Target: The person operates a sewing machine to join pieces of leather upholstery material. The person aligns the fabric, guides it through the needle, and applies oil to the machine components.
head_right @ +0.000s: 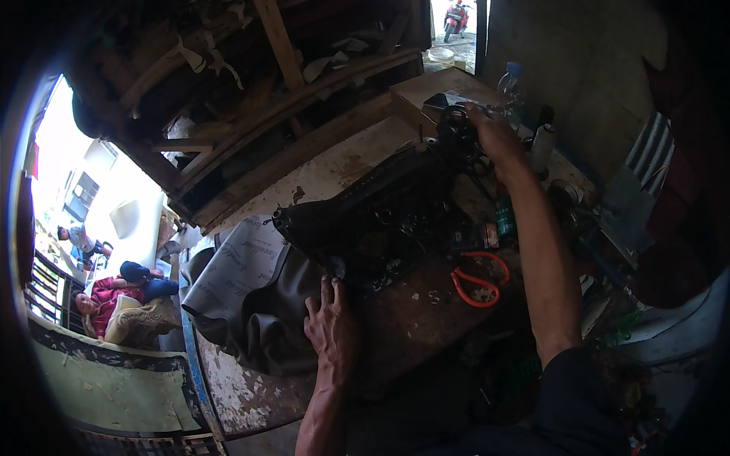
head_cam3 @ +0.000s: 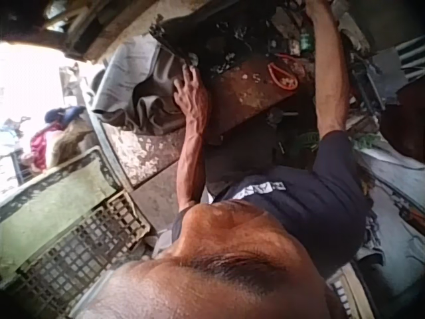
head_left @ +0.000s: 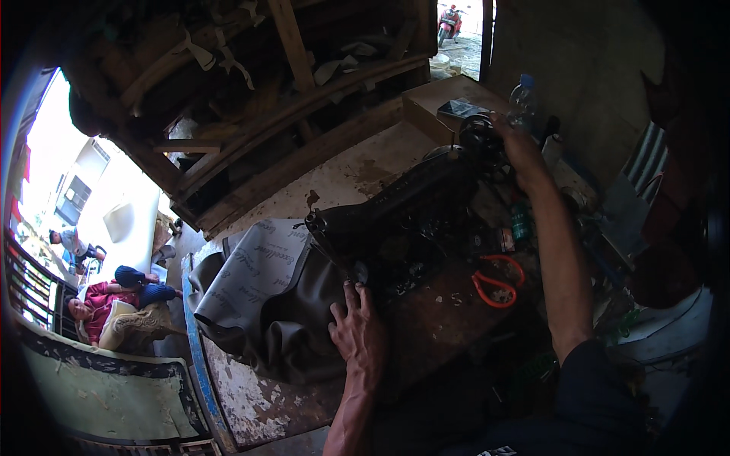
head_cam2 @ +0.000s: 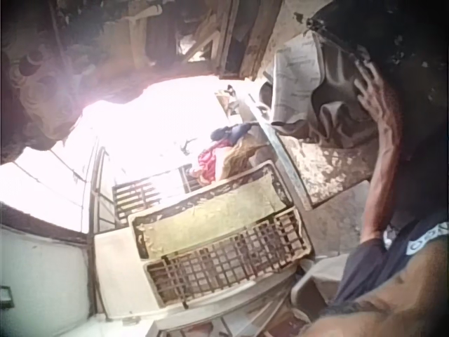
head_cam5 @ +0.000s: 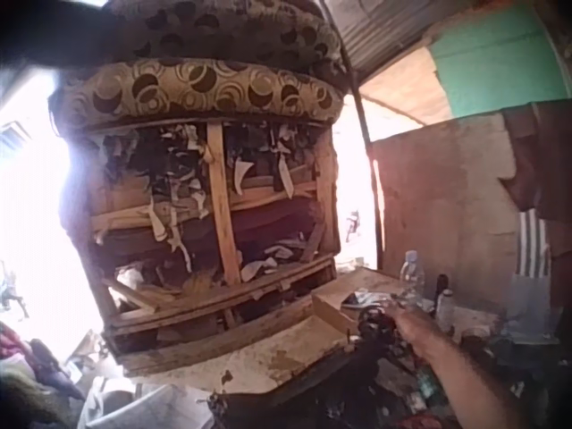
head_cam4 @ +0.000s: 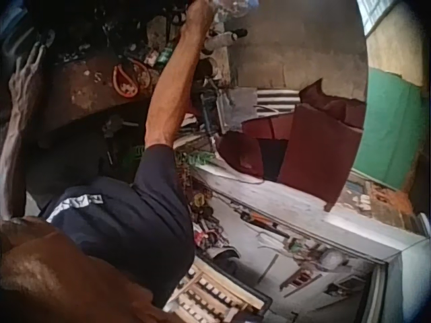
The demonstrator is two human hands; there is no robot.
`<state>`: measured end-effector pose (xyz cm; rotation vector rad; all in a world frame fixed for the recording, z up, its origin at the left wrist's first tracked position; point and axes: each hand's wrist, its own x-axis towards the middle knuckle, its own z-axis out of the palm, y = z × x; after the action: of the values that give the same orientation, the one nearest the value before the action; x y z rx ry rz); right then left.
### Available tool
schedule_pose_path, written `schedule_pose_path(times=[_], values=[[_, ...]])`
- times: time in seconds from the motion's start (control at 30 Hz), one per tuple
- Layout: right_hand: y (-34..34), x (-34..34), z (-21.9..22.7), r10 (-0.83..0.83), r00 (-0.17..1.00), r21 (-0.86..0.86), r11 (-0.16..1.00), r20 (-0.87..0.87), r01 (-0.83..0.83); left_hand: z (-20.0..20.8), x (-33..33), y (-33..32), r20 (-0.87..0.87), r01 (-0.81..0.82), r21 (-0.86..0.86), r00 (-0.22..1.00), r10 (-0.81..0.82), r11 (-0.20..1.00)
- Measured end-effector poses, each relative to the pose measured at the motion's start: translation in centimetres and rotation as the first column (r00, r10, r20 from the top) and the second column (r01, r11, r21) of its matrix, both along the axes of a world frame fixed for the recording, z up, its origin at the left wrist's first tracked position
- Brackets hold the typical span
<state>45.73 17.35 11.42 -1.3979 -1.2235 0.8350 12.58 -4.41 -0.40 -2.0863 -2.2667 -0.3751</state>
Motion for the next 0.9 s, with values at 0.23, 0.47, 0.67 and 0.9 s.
schedule_pose_path(times=[0.23,0.47,0.67,0.9], values=[[-3.4,1.1,-3.5,0.209,0.849,0.174,0.975,-0.486,-0.14,-0.1,0.0,-0.1,-0.003,-0.014,0.024,1.0,0.015,1.0],[-10.5,-1.9,-3.4,-0.205,0.974,0.329,0.917,-0.094,0.225,0.3,0.2,-0.5,0.008,0.02,-0.012,1.0,-0.02,1.0],[-12.5,-17.8,-7.1,0.556,0.821,-0.192,0.798,-0.134,-0.571,-0.7,-0.1,-2.6,-0.048,0.094,0.117,0.995,-0.089,0.989],[0.2,-22.9,-16.2,0.667,0.519,0.004,0.612,0.534,-0.791,0.2,-0.3,-5.9,-0.011,0.226,0.164,0.974,-0.227,0.96]])
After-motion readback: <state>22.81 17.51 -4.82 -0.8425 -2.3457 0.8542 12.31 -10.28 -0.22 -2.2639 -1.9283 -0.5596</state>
